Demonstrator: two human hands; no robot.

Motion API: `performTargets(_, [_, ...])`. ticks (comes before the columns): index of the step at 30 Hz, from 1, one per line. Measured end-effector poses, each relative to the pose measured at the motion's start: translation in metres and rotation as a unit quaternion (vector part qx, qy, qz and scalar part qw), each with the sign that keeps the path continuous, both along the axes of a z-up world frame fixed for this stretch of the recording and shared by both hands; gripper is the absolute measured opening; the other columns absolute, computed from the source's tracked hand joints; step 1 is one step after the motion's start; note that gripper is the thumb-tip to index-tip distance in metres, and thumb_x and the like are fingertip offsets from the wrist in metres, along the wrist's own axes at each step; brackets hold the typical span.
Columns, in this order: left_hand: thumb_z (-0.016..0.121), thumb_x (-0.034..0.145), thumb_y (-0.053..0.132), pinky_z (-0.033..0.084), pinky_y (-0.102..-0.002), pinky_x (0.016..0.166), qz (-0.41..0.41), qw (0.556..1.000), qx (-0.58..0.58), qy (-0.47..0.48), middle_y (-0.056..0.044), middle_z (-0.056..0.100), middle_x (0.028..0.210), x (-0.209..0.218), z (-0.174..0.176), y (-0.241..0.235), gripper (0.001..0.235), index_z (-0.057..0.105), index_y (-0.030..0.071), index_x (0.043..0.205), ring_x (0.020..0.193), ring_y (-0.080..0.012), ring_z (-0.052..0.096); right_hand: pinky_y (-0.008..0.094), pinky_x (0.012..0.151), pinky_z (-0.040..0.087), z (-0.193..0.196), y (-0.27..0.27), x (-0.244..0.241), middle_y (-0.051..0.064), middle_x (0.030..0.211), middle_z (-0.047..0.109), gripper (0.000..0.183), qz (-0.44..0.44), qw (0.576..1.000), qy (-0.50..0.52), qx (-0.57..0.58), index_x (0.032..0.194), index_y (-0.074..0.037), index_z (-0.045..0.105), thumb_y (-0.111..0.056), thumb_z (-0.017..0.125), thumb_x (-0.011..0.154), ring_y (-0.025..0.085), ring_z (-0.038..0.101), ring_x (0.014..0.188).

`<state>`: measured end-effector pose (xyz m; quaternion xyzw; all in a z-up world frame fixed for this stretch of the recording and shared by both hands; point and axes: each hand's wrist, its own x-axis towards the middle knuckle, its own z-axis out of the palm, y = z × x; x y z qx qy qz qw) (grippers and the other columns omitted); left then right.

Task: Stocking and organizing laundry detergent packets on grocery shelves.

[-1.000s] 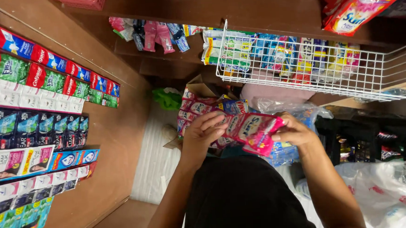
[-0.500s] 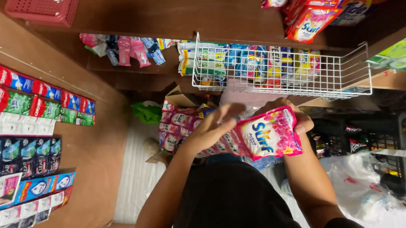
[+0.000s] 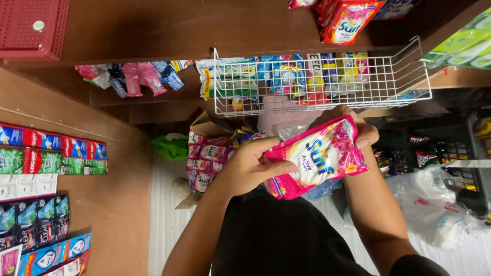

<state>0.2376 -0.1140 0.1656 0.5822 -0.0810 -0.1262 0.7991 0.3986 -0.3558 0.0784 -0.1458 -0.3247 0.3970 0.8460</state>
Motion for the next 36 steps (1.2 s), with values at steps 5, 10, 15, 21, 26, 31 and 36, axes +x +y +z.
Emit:
performTargets(5, [0.075,0.095,0.014,0.057,-0.027,0.083,0.009,1.000,0.025,-0.005,-0.006,0.074,0.104,-0.003,0.010,0.002,0.028,0.069,-0.003,0.117,0.095,-0.0086,0.069,0.043,0.084,0.057,-0.002,-0.004,0.006,0.012,0.091,0.077,0.066,0.011,1.000,-0.006,0.004,0.126,-0.015,0.074,-0.015,0.074,0.060,0.028,0.070,0.079])
performTargets(10, [0.069,0.101,0.018,0.056,-0.026,0.080,-0.012,1.000,0.008,0.006,-0.004,0.074,0.100,-0.004,0.009,0.006,0.025,0.068,-0.003,0.113,0.093,-0.0054,0.066,0.046,0.086,0.057,0.005,-0.003,0.011,0.013,0.093,0.077,0.064,0.030,0.999,-0.029,0.004,0.125,-0.016,0.075,-0.014,0.072,0.061,0.030,0.070,0.080])
performTargets(15, [0.059,0.108,0.022,0.045,-0.024,0.067,-0.006,0.998,0.062,-0.004,0.003,0.061,0.084,-0.006,0.005,0.008,0.025,0.066,-0.001,0.106,0.080,-0.0021,0.051,0.052,0.096,0.054,0.012,0.000,0.006,0.012,0.101,0.076,0.064,0.054,0.998,-0.033,0.006,0.124,-0.019,0.074,-0.013,0.072,0.061,0.034,0.070,0.092])
performTargets(21, [0.057,0.109,0.023,0.046,-0.024,0.067,0.015,0.991,0.119,-0.064,0.005,0.058,0.081,-0.008,0.014,0.010,0.025,0.064,0.000,0.102,0.078,-0.0015,0.050,0.049,0.091,0.054,0.023,0.007,0.001,0.010,0.095,0.073,0.063,0.042,0.999,-0.019,0.001,0.124,-0.019,0.073,-0.015,0.072,0.061,0.031,0.067,0.089])
performTargets(26, [0.057,0.109,0.023,0.045,-0.024,0.068,-0.003,0.995,0.085,-0.051,0.004,0.058,0.081,-0.012,0.018,0.008,0.025,0.064,0.000,0.102,0.079,-0.0012,0.049,0.044,0.079,0.052,0.022,0.008,0.001,0.006,0.083,0.067,0.058,0.042,0.998,-0.036,0.000,0.120,-0.019,0.075,-0.016,0.072,0.062,0.028,0.062,0.077])
performTargets(31, [0.060,0.108,0.021,0.045,-0.024,0.066,-0.006,0.994,0.092,-0.054,0.003,0.059,0.079,-0.014,0.023,0.007,0.024,0.064,-0.001,0.099,0.078,-0.0008,0.050,0.041,0.071,0.052,0.020,0.007,0.003,0.006,0.077,0.065,0.055,0.054,0.998,-0.044,0.009,0.118,-0.019,0.076,-0.015,0.072,0.063,0.026,0.061,0.068])
performTargets(36, [0.071,0.101,0.020,0.051,-0.023,0.073,-0.002,0.992,0.069,-0.108,0.000,0.067,0.091,-0.013,0.019,0.009,0.023,0.063,-0.002,0.102,0.088,-0.0019,0.057,0.048,0.085,0.056,0.021,0.005,0.008,0.012,0.088,0.073,0.056,0.064,0.996,-0.056,0.008,0.120,-0.017,0.074,-0.011,0.072,0.064,0.032,0.069,0.079])
